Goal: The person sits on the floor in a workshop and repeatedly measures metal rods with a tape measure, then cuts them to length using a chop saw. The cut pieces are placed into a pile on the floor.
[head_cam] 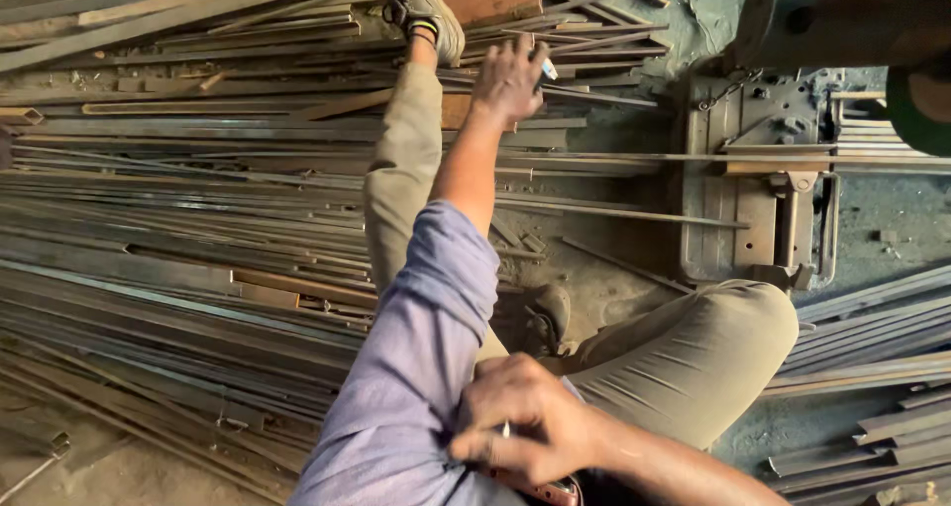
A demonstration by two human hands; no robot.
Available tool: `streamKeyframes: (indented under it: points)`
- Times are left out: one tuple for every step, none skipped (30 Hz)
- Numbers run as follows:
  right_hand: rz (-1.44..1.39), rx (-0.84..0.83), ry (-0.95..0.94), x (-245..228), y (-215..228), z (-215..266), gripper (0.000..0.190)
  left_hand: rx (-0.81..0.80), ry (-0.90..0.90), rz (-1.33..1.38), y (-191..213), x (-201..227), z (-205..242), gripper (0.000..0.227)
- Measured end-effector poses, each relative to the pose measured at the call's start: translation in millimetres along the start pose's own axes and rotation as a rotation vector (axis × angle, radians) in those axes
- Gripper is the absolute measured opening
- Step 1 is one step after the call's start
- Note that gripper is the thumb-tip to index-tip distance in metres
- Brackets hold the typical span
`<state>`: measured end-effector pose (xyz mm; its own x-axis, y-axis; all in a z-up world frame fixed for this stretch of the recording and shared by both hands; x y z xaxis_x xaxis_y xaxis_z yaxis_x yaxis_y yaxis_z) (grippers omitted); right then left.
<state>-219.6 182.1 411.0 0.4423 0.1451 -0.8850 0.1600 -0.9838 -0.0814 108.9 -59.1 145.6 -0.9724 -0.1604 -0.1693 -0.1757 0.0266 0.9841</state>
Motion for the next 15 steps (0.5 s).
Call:
streamKeyframes:
  points:
    - [0.026,-0.006,0.026,-2,0,-2,0.010,-0.006,0.146,0.101,3,-12,6,0.080]
    - [0.053,-0.011,0.051,-2,1,-5,0.008,-0.011,0.292,0.202,5,-22,15,0.076]
    - [0.084,-0.014,0.077,-2,3,-7,0.008,-0.013,0.431,0.305,7,-30,21,0.072]
    - [0.074,-0.011,0.033,0,3,-7,0.008,0.080,0.557,0.384,15,-39,27,0.069]
    - [0.062,-0.009,-0.010,1,3,-7,0.008,0.173,0.684,0.462,19,-47,36,0.066]
    - [0.049,-0.007,-0.053,2,4,-8,0.010,0.267,0.810,0.540,20,-55,42,0.063]
    - [0.004,-0.012,-0.060,-1,0,-8,0.011,0.367,0.930,0.525,20,-61,49,0.065]
    - [-0.042,-0.017,-0.067,-7,-5,-6,0.012,0.469,1.049,0.506,16,-65,52,0.067]
    - [-0.097,-0.021,-0.079,-13,-12,-4,0.014,0.561,1.172,0.481,7,-66,60,0.069]
    - [-0.022,0.019,-0.052,-19,-12,-4,0.012,0.566,1.207,0.589,-13,-65,63,0.070]
    - [0.064,0.049,-0.019,-23,-4,-7,0.011,0.587,1.241,0.698,-29,-68,58,0.072]
    - [0.150,0.078,0.015,-26,3,-10,0.010,0.609,1.273,0.808,-44,-73,54,0.074]
    - [0.300,0.136,-0.029,-22,14,-11,0.010,0.733,1.324,0.940,-54,-80,52,0.074]
    - [0.450,0.194,-0.073,-17,27,-11,0.011,0.860,1.369,1.073,-59,-86,50,0.075]
    - [0.596,0.250,-0.120,-11,39,-9,0.012,0.986,1.412,1.205,-66,-87,54,0.076]
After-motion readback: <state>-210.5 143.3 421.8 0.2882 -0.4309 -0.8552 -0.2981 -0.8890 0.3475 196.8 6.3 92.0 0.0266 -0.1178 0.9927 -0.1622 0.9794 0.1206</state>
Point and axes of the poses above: each hand's wrist, its own z-axis away from the middle knuckle, its own y-axis out of the back of the hand, x = y × z, the point moved 7 cm from there along -z, towards the middle knuckle, and after that the axes turned 4 degrees about -x, right-handed, at the moved point
